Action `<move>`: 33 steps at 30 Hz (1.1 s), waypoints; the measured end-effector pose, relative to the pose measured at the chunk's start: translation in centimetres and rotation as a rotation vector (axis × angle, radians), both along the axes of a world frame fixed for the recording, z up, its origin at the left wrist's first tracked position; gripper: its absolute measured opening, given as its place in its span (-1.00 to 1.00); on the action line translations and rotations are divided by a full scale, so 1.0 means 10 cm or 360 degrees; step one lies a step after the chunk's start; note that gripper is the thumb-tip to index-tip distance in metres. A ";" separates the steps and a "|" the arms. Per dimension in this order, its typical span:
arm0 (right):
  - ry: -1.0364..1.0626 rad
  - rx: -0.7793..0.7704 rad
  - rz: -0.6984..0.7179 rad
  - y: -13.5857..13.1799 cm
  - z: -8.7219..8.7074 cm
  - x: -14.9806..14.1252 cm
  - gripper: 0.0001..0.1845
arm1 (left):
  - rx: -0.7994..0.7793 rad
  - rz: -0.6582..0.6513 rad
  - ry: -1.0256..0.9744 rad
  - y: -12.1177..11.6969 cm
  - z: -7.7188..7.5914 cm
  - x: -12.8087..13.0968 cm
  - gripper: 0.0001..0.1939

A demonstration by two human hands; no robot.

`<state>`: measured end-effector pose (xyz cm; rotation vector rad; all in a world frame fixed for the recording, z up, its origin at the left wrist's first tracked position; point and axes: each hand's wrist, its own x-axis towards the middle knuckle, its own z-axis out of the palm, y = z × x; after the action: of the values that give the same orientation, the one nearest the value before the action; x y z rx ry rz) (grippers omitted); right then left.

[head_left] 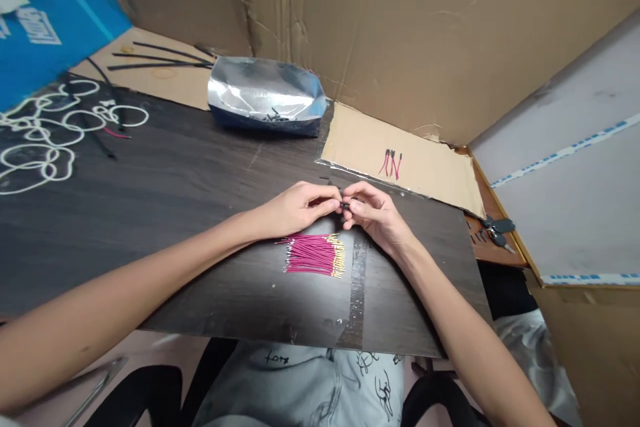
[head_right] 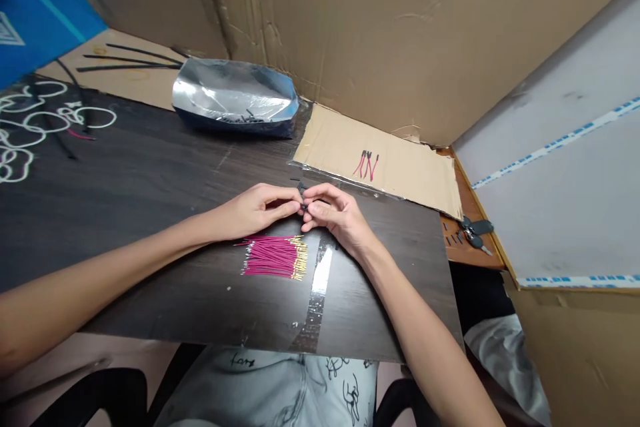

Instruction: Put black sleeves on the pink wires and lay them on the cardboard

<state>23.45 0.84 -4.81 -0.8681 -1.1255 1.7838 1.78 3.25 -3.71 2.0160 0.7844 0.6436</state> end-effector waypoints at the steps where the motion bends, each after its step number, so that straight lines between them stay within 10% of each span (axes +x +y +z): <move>1: 0.0003 -0.0001 -0.0005 0.00 0.00 0.00 -0.63 | -0.0016 -0.0011 -0.0022 0.01 -0.01 0.00 -0.72; 20: 0.0182 0.0097 0.0004 0.04 -0.06 -0.04 -0.67 | -0.0141 0.0049 0.0231 -0.02 0.09 0.00 -0.61; 33: -0.0223 0.0484 -0.0131 -0.03 -0.09 -0.17 -0.69 | -0.0394 0.0256 -0.0363 0.02 0.12 -0.04 -0.69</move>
<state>21.76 0.50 -5.74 -0.8499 -1.3881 1.4541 1.40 3.40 -2.53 1.6348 0.8486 0.8108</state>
